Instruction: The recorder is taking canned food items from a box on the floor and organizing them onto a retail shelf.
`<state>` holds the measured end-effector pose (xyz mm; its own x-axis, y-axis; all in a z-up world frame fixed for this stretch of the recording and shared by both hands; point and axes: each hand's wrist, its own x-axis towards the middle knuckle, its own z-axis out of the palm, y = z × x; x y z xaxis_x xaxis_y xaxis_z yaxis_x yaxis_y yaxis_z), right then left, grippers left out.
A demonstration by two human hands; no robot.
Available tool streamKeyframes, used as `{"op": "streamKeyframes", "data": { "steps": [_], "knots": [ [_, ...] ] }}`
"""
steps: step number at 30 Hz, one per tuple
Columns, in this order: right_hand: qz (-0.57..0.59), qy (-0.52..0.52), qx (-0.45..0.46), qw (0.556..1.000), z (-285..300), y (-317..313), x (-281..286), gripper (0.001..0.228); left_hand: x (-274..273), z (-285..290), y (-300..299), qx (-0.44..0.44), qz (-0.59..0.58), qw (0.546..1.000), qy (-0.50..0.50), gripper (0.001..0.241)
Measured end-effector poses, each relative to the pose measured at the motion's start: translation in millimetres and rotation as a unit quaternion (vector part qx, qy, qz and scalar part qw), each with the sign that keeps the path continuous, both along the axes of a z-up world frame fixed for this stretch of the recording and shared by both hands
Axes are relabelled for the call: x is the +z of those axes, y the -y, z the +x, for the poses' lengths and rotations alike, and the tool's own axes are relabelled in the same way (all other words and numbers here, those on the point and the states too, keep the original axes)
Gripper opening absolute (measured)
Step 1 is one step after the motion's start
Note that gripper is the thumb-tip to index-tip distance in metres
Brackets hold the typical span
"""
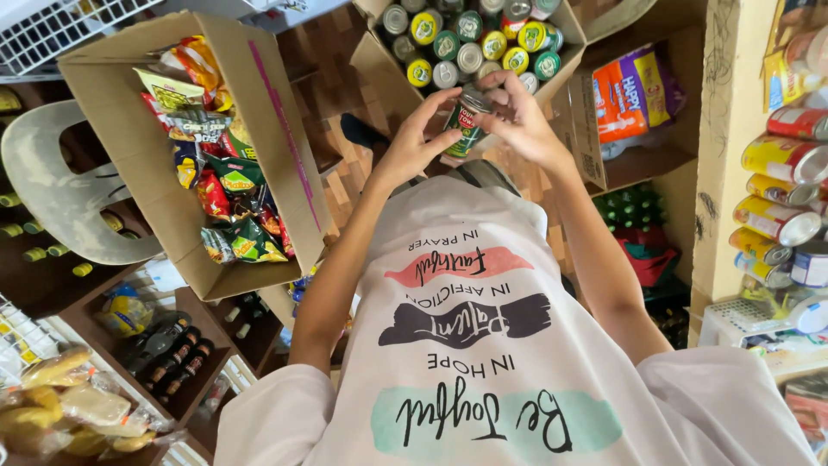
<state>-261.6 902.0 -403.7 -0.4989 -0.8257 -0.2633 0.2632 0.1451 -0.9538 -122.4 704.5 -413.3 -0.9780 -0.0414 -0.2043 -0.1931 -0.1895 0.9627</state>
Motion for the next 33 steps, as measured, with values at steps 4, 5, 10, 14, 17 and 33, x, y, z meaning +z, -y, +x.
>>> {"op": "streamKeyframes", "data": {
  "steps": [4, 5, 10, 14, 17, 33],
  "knots": [
    [0.01, -0.01, -0.034, 0.999, 25, 28, 23, 0.043, 32, 16, 9, 0.036, 0.057, 0.998, 0.006, 0.066],
    [0.03, -0.044, -0.057, 0.997, 32, 35, 32, 0.035, 40, 21, 10, 0.049, 0.014, 0.999, -0.009, 0.076],
    [0.075, -0.132, -0.006, 0.988, 49, 66, 95, 0.032, 51, 45, 22, 0.141, -0.139, 0.98, -0.012, 0.09],
    [0.012, -0.183, 0.085, 0.979, 58, 92, 130, 0.053, 77, 60, 47, 0.209, -0.044, 0.974, -0.081, 0.079],
    [-0.046, -0.167, 0.1, 0.98, 64, 113, 137, 0.063, 99, 70, 67, 0.23, 0.097, 0.964, -0.096, 0.082],
    [-0.19, -0.197, 0.207, 0.939, 100, 273, 213, 0.072, 216, 143, 195, 0.333, -0.08, 0.896, -0.282, 0.063]
  ]
}}
